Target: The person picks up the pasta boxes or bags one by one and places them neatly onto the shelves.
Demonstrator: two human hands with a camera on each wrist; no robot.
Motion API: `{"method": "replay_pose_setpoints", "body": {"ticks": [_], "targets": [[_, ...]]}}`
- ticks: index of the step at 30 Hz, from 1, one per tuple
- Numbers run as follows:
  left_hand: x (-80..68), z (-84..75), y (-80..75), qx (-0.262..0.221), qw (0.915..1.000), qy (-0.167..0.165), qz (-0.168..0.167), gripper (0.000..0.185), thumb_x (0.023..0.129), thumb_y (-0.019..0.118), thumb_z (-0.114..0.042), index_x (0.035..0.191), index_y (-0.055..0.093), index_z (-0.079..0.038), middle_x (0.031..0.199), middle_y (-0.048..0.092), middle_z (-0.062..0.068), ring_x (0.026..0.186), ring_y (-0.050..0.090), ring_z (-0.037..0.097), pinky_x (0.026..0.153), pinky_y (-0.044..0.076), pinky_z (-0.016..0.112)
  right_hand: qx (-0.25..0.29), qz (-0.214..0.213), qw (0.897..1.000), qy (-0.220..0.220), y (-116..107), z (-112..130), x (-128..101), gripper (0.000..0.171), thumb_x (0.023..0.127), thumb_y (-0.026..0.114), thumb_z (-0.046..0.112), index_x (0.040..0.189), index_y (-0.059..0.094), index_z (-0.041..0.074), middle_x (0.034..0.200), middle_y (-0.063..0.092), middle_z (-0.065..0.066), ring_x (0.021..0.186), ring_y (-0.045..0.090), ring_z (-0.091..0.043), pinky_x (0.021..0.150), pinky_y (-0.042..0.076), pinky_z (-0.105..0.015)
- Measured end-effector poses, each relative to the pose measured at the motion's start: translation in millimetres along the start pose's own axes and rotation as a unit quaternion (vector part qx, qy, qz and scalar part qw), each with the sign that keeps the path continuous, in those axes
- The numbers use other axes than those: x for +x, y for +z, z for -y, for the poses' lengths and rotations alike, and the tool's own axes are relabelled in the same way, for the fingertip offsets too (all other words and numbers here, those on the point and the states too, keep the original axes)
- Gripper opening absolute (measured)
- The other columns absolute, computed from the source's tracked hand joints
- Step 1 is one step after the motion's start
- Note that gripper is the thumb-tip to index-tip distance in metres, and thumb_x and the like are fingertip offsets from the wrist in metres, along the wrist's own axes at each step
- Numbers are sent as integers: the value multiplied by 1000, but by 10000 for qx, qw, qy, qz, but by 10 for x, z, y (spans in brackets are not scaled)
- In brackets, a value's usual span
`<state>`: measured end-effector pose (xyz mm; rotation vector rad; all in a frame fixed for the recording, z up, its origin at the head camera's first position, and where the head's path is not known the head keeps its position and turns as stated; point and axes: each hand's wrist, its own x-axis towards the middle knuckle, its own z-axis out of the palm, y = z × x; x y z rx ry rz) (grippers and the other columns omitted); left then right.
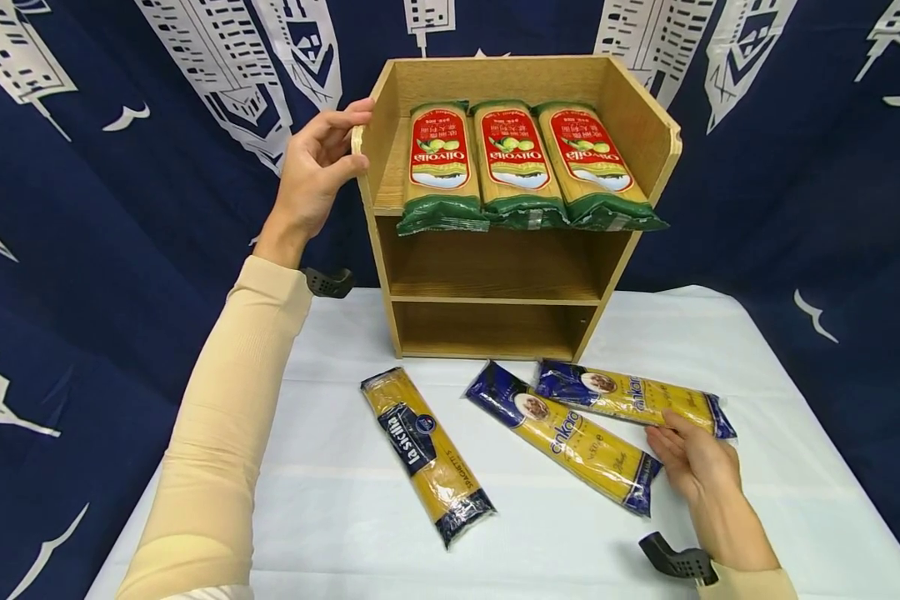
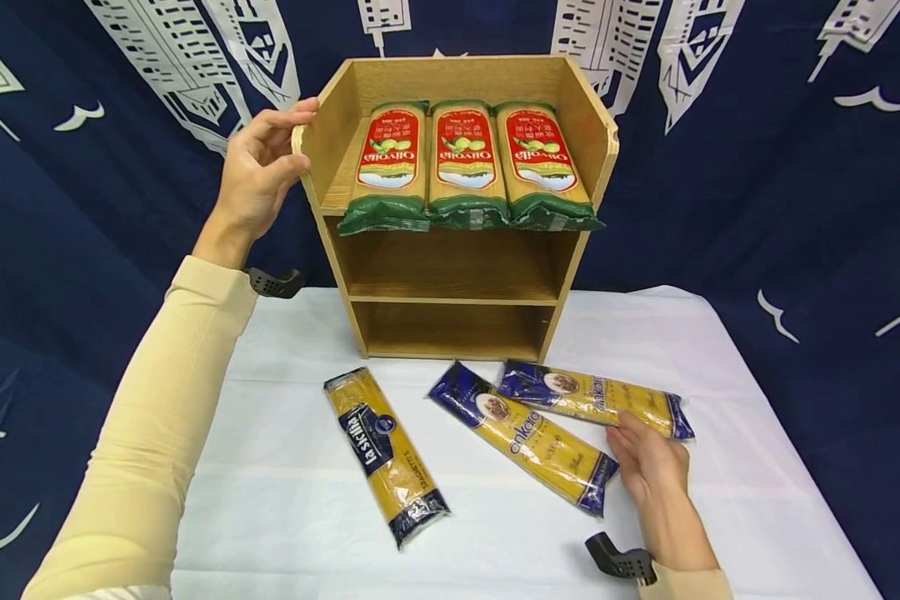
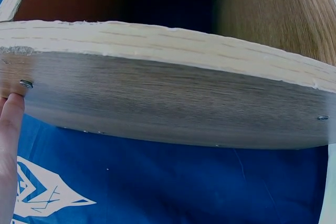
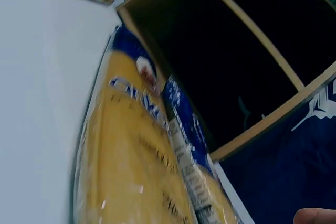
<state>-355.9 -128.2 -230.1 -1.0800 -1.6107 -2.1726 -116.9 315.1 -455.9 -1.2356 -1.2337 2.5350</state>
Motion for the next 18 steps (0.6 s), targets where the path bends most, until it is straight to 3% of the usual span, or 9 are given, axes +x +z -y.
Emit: {"method": "replay_pose_setpoints", "body": {"ticks": [2, 4, 7, 9, 15, 18], "targets": [[1, 7, 4, -8, 10000, -4, -11, 42, 79, 61, 21, 115, 69, 1, 145, 55, 20, 138, 48, 29, 114, 37, 40, 139, 338, 9992, 169, 60, -4, 8, 67, 101, 62, 16, 156, 23, 15, 133, 51, -13, 137, 47, -21, 110, 39, -32], [3, 11, 7, -3, 10000, -2, -8, 42, 79, 61, 21, 115, 69, 1, 145, 55, 20, 138, 48, 29, 114, 37, 40, 337, 743, 9959, 389, 126, -18, 14, 77, 104, 54, 19, 161, 3, 17, 155, 28, -17, 150, 25, -22, 115, 32, -30], [5, 15, 9, 48, 10000, -24, 16, 41, 80, 62, 20, 115, 70, 1, 145, 55, 19, 138, 48, 29, 114, 37, 40, 676, 1115, 9892, 668, 219, -64, 29, 79, 107, 46, 22, 161, -11, 18, 167, 1, -7, 154, 10, -19, 117, 25, -27], [7, 17, 10, 79, 10000, -46, 29, 41, 80, 62, 20, 115, 70, 0, 145, 55, 19, 138, 48, 29, 114, 37, 40, 876, 1198, 9855, 818, 279, -102, 34, 78, 107, 44, 23, 161, -13, 19, 169, -6, -3, 154, 7, -17, 117, 24, -25], [12, 10, 0, 22, 10000, -39, -6, 41, 79, 62, 21, 114, 70, 1, 145, 55, 20, 138, 48, 29, 114, 37, 41, 833, 991, 9885, 782, 499, -198, 69, 75, 106, 48, 22, 163, -1, 17, 166, 6, -9, 153, 15, -20, 115, 30, -27], [11, 8, -10, 24, 10000, -39, -3, 41, 79, 62, 20, 115, 70, 1, 145, 55, 20, 139, 48, 28, 114, 37, 41, 493, 544, 9954, 612, 605, -233, 101, 66, 104, 53, 19, 160, 18, 15, 154, 28, -23, 148, 31, -28, 109, 40, -31]]}}
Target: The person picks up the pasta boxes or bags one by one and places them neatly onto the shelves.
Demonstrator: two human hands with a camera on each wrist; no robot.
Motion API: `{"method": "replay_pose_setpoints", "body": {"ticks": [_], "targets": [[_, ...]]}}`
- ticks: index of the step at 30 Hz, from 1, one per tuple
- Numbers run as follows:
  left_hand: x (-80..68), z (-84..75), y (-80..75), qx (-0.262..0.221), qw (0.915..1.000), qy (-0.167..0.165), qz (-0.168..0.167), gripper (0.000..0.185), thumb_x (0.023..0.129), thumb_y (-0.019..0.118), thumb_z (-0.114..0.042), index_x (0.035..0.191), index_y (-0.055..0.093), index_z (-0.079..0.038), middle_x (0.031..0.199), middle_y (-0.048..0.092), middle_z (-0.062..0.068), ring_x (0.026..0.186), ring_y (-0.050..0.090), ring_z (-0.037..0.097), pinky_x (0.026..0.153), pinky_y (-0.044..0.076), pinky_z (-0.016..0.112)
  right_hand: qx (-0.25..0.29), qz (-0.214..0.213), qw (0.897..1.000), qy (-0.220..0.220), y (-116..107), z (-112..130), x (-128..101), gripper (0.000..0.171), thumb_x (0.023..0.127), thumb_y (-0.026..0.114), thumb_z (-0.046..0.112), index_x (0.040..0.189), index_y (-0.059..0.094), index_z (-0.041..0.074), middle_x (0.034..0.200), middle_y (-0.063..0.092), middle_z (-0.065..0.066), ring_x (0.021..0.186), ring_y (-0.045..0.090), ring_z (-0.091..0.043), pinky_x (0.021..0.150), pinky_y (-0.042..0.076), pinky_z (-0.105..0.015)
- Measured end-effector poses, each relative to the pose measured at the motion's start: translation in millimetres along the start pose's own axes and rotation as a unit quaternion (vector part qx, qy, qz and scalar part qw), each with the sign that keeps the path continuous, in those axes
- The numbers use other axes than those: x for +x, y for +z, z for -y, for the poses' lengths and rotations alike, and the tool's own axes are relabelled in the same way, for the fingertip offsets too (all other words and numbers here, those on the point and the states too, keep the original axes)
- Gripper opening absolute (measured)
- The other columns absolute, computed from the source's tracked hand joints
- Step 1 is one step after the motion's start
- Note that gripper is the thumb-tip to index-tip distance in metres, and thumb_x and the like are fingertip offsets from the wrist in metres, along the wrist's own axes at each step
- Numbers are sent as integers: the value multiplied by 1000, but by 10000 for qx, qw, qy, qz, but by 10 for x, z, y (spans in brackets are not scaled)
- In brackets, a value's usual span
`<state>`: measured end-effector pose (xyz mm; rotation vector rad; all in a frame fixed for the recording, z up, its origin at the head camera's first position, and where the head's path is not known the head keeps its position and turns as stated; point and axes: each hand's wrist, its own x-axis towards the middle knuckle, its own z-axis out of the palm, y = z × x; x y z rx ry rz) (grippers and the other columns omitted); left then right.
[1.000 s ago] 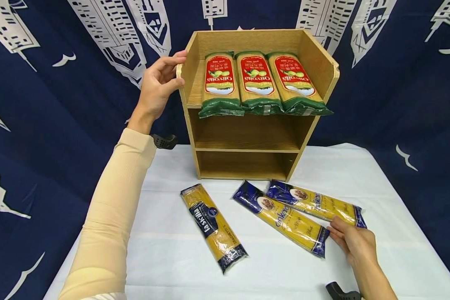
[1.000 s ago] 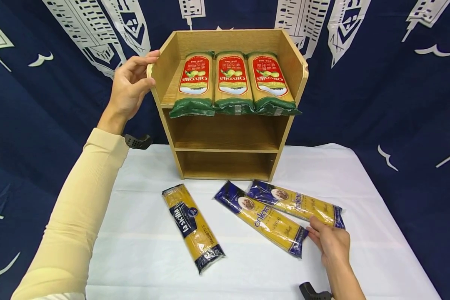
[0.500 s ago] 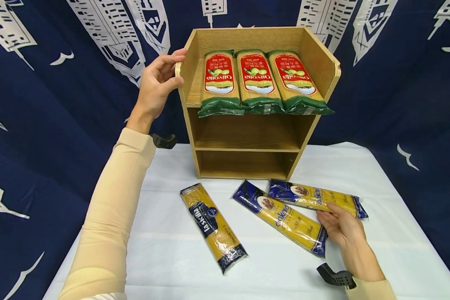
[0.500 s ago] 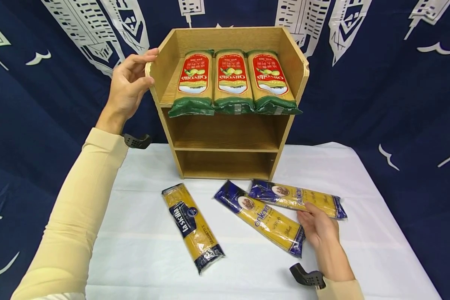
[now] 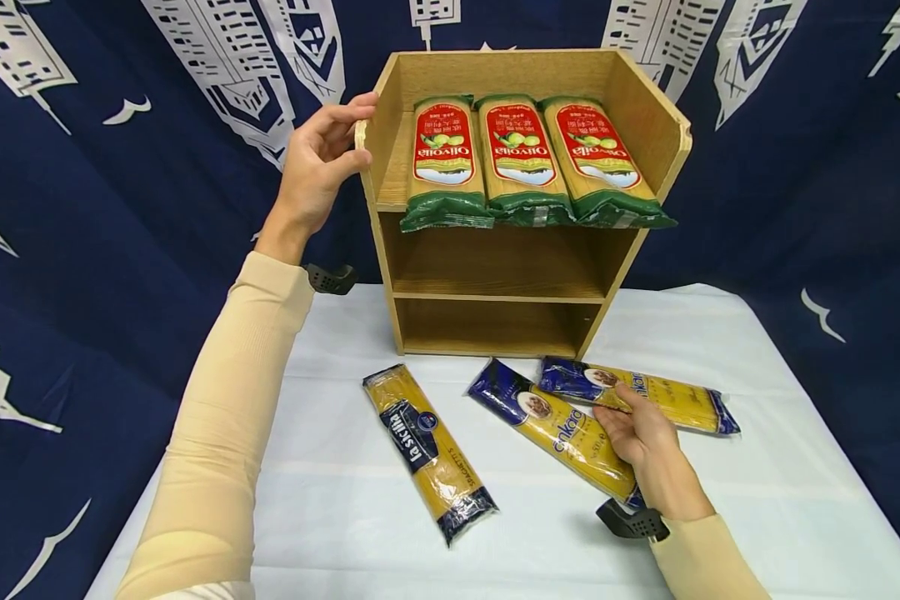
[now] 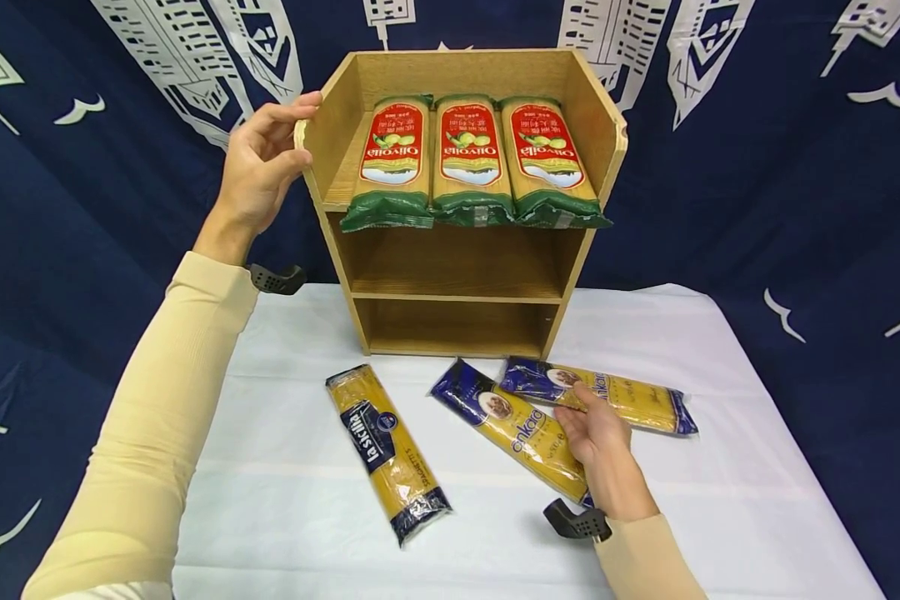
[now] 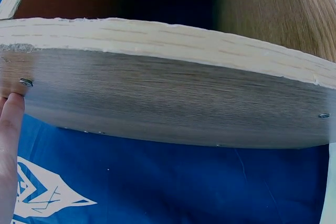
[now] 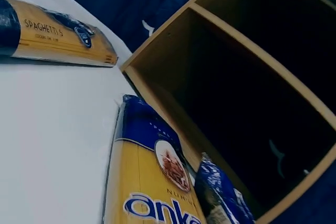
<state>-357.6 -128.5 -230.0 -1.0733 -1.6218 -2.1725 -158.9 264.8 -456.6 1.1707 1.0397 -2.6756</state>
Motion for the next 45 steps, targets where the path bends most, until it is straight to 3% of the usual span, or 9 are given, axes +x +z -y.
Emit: {"method": "replay_pose_setpoints", "body": {"ticks": [5, 8, 10, 18, 24, 30, 34, 40, 45], "targets": [[16, -11, 6, 57, 10000, 1, 11, 41, 79, 63, 19, 115, 70, 0, 145, 55, 19, 138, 48, 27, 114, 37, 40, -243, -655, 9973, -244, 103, -30, 71, 30, 100, 63, 14, 127, 50, 11, 99, 62, -19, 103, 70, -25, 96, 52, -33], [27, -18, 10, 39, 10000, 11, 12, 41, 79, 63, 20, 115, 70, 0, 145, 55, 18, 138, 48, 27, 114, 37, 40, -280, -724, 9962, -399, 149, -38, 105, 24, 98, 66, 12, 116, 51, 9, 78, 67, -12, 77, 74, -20, 88, 55, -31], [28, -20, 12, 29, 10000, 18, 12, 42, 79, 62, 20, 115, 70, 0, 146, 55, 19, 138, 48, 28, 114, 37, 40, -317, -796, 9948, -554, 186, -43, 137, 25, 95, 69, 9, 114, 51, 9, 73, 69, -8, 70, 74, -18, 83, 56, -30], [-4, -20, 19, 58, 10000, 44, -20, 41, 79, 61, 20, 115, 70, 0, 145, 55, 20, 139, 48, 27, 115, 36, 40, -321, -1233, 9864, -1034, 265, -89, 275, 36, 87, 75, -4, 111, 51, 7, 67, 70, -2, 62, 72, -14, 69, 59, -28], [19, -25, 36, 36, 10000, 60, 10, 41, 79, 62, 19, 115, 69, 1, 146, 55, 20, 139, 48, 28, 115, 36, 40, -100, -1239, 9836, -1310, 272, -104, 278, 37, 86, 71, -10, 111, 47, 2, 75, 71, -3, 63, 71, -10, 73, 59, -27], [2, -24, 34, 86, 10000, 30, -16, 41, 80, 62, 19, 115, 70, 0, 146, 55, 20, 138, 48, 27, 115, 37, 40, 97, -1445, 9818, -1231, 242, -103, 232, 48, 87, 70, -5, 126, 44, 6, 89, 64, -2, 78, 69, -10, 77, 59, -28], [-19, -13, 29, 160, 9999, 17, 1, 40, 80, 62, 18, 116, 70, 0, 145, 56, 19, 138, 48, 27, 114, 37, 40, -24, -1569, 9808, -1154, 187, -102, 175, 43, 88, 70, 0, 122, 45, 9, 88, 64, 0, 78, 66, -9, 73, 59, -28], [-31, -19, 17, 177, 9998, 42, -13, 41, 79, 62, 18, 116, 70, 1, 145, 55, 19, 138, 48, 28, 113, 39, 41, -45, -1352, 9850, -1072, 97, -68, 52, 32, 90, 67, 1, 114, 47, 9, 73, 63, 4, 71, 62, -6, 66, 58, -24], [-31, -4, 8, 255, 9996, 126, 12, 40, 80, 62, 18, 116, 70, 1, 144, 56, 20, 137, 49, 29, 113, 39, 41, 335, -1048, 9880, -1085, 15, -26, -71, 29, 90, 64, -3, 114, 51, 4, 74, 65, 3, 69, 63, -6, 65, 58, -25]]}}
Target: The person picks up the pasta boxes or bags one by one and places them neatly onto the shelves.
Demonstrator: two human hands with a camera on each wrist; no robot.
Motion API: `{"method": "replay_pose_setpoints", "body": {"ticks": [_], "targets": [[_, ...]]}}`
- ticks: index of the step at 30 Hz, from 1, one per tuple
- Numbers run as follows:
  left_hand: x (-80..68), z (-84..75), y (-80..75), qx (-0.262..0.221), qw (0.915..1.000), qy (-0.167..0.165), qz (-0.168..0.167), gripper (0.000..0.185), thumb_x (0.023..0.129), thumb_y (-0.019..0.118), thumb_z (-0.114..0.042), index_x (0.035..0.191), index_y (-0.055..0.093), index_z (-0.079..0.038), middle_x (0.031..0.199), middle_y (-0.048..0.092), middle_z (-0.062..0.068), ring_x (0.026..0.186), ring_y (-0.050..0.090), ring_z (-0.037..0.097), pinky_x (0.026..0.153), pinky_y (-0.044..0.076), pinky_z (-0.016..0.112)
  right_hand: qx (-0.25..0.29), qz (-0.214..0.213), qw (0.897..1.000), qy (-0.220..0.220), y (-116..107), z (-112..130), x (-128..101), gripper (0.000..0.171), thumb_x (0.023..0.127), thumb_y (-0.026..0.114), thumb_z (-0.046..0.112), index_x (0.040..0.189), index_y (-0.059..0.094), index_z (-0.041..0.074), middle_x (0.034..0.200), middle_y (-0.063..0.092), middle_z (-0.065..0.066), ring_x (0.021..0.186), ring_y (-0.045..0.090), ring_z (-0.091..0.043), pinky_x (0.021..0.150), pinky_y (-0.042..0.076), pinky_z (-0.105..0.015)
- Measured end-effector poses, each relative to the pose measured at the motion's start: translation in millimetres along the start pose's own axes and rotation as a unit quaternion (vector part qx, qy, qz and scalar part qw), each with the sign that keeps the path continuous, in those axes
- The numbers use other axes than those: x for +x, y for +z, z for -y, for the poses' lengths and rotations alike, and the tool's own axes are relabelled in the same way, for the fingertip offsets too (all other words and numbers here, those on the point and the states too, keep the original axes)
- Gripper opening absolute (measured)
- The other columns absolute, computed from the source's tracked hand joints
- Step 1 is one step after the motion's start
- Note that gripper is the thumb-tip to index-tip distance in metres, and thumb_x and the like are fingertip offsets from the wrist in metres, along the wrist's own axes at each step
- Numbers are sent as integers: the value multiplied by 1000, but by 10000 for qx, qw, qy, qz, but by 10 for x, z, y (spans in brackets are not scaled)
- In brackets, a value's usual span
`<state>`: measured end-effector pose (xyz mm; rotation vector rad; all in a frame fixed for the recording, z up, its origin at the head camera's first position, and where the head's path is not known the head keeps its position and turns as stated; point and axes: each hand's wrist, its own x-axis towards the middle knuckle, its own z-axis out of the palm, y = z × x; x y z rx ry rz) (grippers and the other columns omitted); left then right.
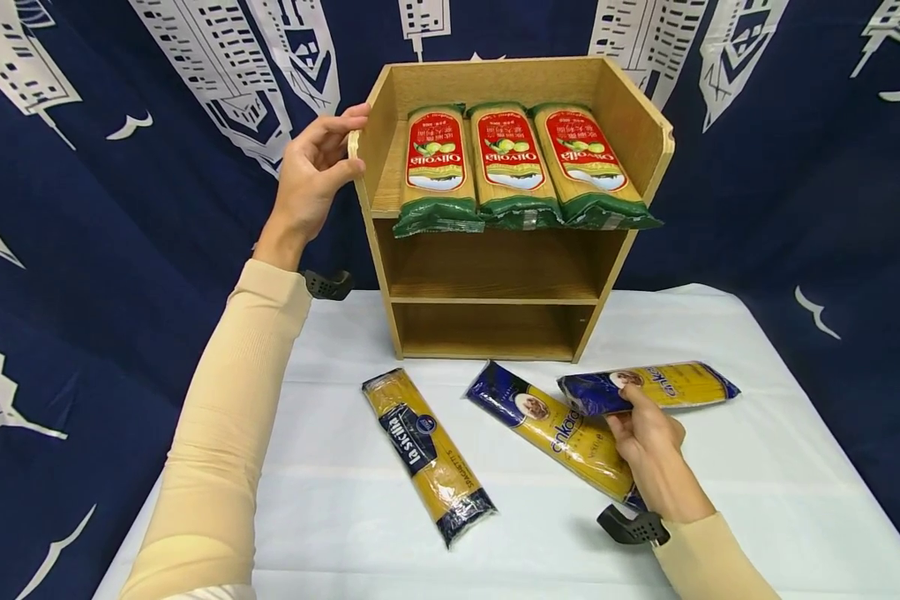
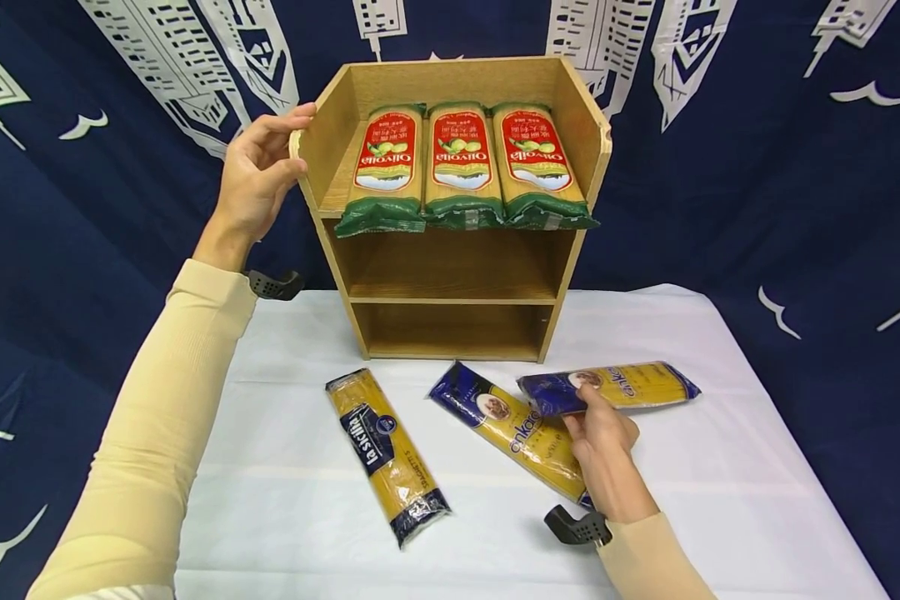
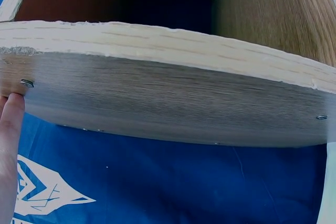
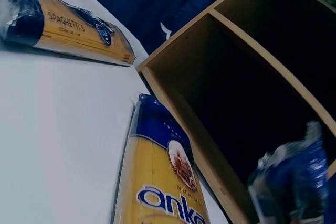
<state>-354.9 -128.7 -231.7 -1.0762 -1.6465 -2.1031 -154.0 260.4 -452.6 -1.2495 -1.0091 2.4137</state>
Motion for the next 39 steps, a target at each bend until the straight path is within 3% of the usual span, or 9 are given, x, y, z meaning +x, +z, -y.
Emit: {"method": "replay_pose_setpoints", "body": {"ticks": [8, 13, 15, 20, 23, 33, 39], "targets": [[-14, 42, -5, -34, 10000, 3, 7, 40, 80, 62, 19, 116, 69, 3, 144, 57, 20, 137, 49, 29, 113, 39, 41, 598, 604, 9964, 12, -175, 47, -100, 14, 90, 60, -12, 93, 63, 1, 88, 65, 0, 79, 65, -7, 72, 58, -24], [-8, 21, -1, -29, 10000, -36, -8, 41, 79, 62, 18, 116, 69, 2, 144, 56, 19, 138, 49, 28, 114, 38, 40, 496, 1093, 9927, 73, -274, 57, -181, 22, 92, 57, -13, 110, 54, -1, 108, 61, 1, 90, 65, -5, 79, 56, -21], [-2, 8, 2, -61, 10000, -67, -19, 41, 79, 62, 18, 116, 69, 1, 145, 56, 19, 138, 49, 28, 114, 37, 40, 365, 1449, 9887, -93, -315, 54, -216, 22, 93, 55, -13, 111, 53, -1, 107, 61, 1, 89, 64, -5, 79, 56, -21], [11, -16, 4, -125, 9999, -89, -31, 41, 79, 62, 18, 115, 69, 1, 146, 55, 19, 138, 48, 28, 114, 37, 40, 41, 2608, 9624, -761, -424, 50, -300, 22, 95, 51, -15, 107, 61, 0, 104, 66, -2, 92, 68, -9, 81, 57, -24], [11, -24, 0, -157, 9998, -84, -42, 41, 79, 62, 19, 115, 69, 1, 145, 55, 19, 138, 48, 29, 113, 38, 41, -131, 3115, 9436, -1111, -478, 62, -351, 30, 95, 50, -16, 114, 63, 3, 113, 68, -5, 100, 69, -13, 84, 57, -28], [9, -21, -4, -181, 9998, -57, -31, 41, 80, 62, 19, 115, 69, 1, 146, 55, 19, 138, 48, 29, 114, 37, 41, -460, 4060, 8962, -1728, -559, 112, -489, 51, 89, 39, -27, 123, 64, 1, 121, 69, -14, 112, 68, -21, 90, 56, -33], [12, -8, 7, -252, 9997, -71, -35, 41, 80, 62, 20, 115, 70, 1, 145, 55, 20, 138, 49, 29, 114, 37, 41, -697, 4581, 8650, -1926, -583, 116, -577, 59, 84, 36, -31, 128, 62, -2, 122, 68, -18, 110, 69, -25, 88, 57, -35]]}}
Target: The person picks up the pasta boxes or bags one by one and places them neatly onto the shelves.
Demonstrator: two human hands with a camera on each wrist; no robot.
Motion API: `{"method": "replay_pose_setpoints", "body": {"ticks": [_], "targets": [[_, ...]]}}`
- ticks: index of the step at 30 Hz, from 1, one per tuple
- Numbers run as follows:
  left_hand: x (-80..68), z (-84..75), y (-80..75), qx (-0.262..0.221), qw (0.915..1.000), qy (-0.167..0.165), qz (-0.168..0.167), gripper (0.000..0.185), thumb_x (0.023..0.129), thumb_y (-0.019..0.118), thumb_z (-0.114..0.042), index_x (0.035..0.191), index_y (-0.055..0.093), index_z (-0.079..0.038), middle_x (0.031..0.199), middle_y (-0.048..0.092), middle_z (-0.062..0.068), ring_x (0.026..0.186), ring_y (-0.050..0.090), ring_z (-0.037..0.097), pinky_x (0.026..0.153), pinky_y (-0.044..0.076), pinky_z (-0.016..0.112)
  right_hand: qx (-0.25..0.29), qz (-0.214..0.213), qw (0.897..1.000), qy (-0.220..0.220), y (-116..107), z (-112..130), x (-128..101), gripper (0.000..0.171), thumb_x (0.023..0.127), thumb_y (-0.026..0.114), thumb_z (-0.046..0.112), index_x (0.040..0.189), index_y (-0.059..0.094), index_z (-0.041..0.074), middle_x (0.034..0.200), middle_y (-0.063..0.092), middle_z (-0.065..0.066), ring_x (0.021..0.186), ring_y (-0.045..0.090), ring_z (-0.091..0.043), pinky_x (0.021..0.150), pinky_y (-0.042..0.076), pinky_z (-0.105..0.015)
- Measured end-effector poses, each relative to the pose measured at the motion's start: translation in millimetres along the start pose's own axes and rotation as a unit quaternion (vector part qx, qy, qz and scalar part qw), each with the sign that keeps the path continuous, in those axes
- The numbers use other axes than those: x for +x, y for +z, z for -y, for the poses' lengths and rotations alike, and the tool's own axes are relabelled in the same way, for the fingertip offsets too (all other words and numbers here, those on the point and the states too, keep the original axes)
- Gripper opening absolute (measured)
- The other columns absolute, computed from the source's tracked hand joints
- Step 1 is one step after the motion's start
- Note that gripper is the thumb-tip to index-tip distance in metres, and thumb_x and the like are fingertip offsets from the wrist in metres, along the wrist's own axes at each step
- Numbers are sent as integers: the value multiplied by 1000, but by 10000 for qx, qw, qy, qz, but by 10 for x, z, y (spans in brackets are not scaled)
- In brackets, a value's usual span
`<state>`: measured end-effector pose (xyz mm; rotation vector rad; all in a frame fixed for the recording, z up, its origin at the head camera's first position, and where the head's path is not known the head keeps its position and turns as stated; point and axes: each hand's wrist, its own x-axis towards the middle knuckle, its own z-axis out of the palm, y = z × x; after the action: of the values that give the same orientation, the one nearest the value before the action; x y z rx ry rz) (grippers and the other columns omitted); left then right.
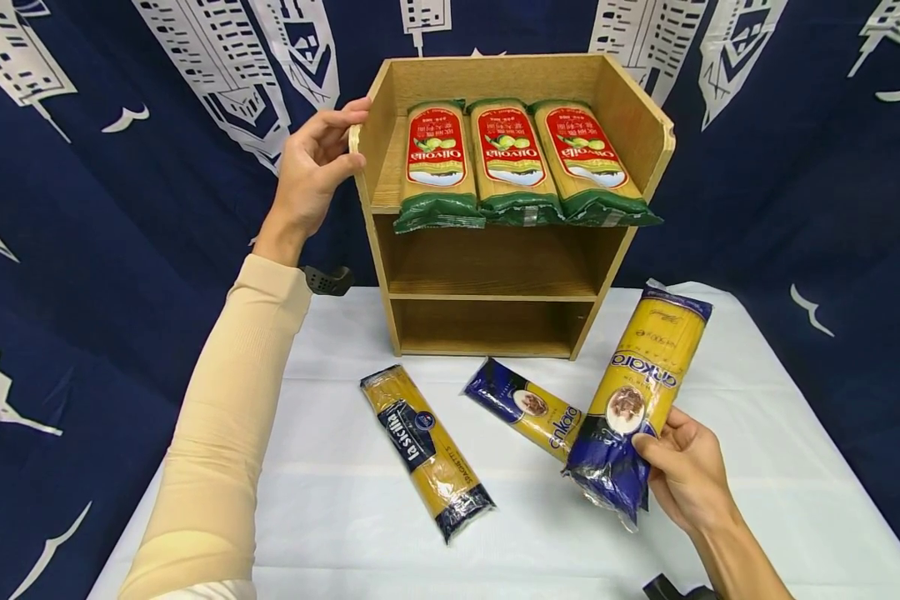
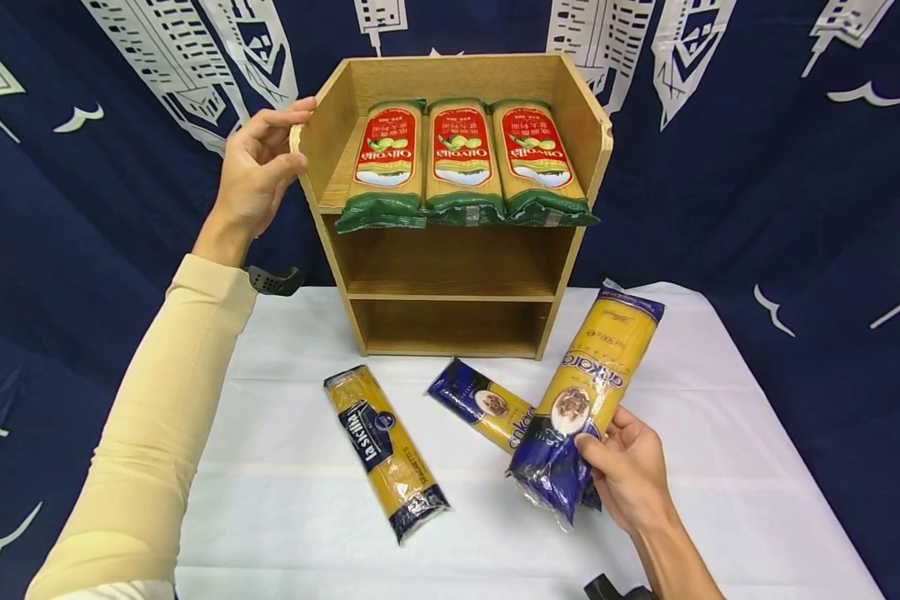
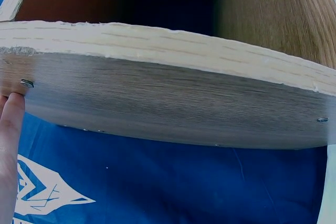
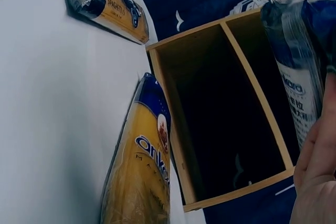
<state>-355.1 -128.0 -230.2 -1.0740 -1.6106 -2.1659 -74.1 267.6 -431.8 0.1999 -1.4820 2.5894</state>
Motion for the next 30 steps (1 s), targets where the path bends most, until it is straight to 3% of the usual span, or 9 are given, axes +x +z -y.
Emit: {"method": "replay_pose_setpoints", "body": {"ticks": [9, 17, 24, 30], "targets": [[9, -22, -24, 56, 10000, 10, -34, 41, 80, 62, 20, 115, 70, 1, 145, 56, 19, 138, 49, 28, 114, 37, 40, -340, 1205, 9920, -173, 84, 6, -100, 70, 75, 36, -35, 137, 53, -7, 129, 64, -22, 114, 67, -28, 92, 55, -36], [6, 6, -27, 127, 9999, 56, 10, 41, 81, 61, 22, 115, 70, 1, 144, 56, 20, 137, 49, 29, 112, 39, 40, -374, 2006, 9788, 159, 166, 5, -110, 72, 75, 40, -32, 141, 50, -6, 129, 63, -24, 112, 67, -31, 90, 55, -42], [-10, 10, -27, 202, 9998, 4, 5, 40, 82, 63, 20, 116, 70, 0, 145, 56, 18, 137, 50, 29, 113, 39, 40, 127, 2680, 9619, 535, 192, 91, 46, 63, 80, 41, -25, 141, 47, -12, 126, 63, -27, 112, 67, -34, 90, 55, -44], [-12, 11, -22, 288, 9996, 8, 38, 39, 83, 63, 18, 117, 69, 0, 145, 56, 17, 137, 50, 28, 113, 38, 40, 61, 2795, 9572, 750, 189, 198, 254, 57, 81, 43, -22, 137, 50, -10, 120, 67, -22, 106, 70, -29, 86, 57, -40]]}}
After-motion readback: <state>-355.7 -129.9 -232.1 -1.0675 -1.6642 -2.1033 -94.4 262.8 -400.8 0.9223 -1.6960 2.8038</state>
